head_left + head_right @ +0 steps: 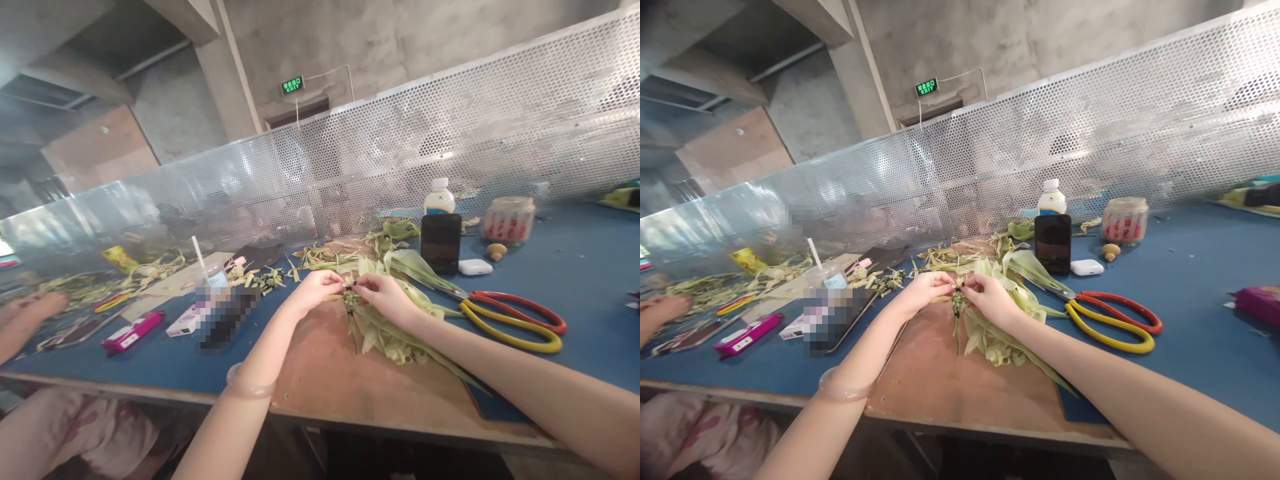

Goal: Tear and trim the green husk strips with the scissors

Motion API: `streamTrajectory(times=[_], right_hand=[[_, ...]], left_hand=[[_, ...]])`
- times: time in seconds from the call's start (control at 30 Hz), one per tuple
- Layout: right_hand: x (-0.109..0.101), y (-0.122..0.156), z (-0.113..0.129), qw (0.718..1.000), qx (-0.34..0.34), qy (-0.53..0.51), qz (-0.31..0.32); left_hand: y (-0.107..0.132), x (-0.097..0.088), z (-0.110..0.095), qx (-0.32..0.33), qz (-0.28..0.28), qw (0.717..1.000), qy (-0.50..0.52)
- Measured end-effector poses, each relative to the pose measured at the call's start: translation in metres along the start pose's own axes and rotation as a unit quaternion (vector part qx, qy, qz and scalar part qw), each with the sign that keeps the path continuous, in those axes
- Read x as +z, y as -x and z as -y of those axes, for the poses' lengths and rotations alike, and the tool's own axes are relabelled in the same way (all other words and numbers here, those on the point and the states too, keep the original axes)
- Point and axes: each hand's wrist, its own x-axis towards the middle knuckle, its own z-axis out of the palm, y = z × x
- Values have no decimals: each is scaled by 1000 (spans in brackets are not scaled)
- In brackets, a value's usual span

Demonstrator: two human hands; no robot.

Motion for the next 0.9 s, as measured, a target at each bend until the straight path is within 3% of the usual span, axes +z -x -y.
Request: streamTrajectory(times=[0.37,0.6,0.9], right_hand=[[0,4,7,998,-28,61,20],[0,4,10,995,-63,78,17],[-1,1,5,987,-112,115,5]], left_hand=[[-1,5,-3,53,-46,988,-134],[5,9,-12,87,-55,982,-157],[3,9,-8,4,-15,997,-69]])
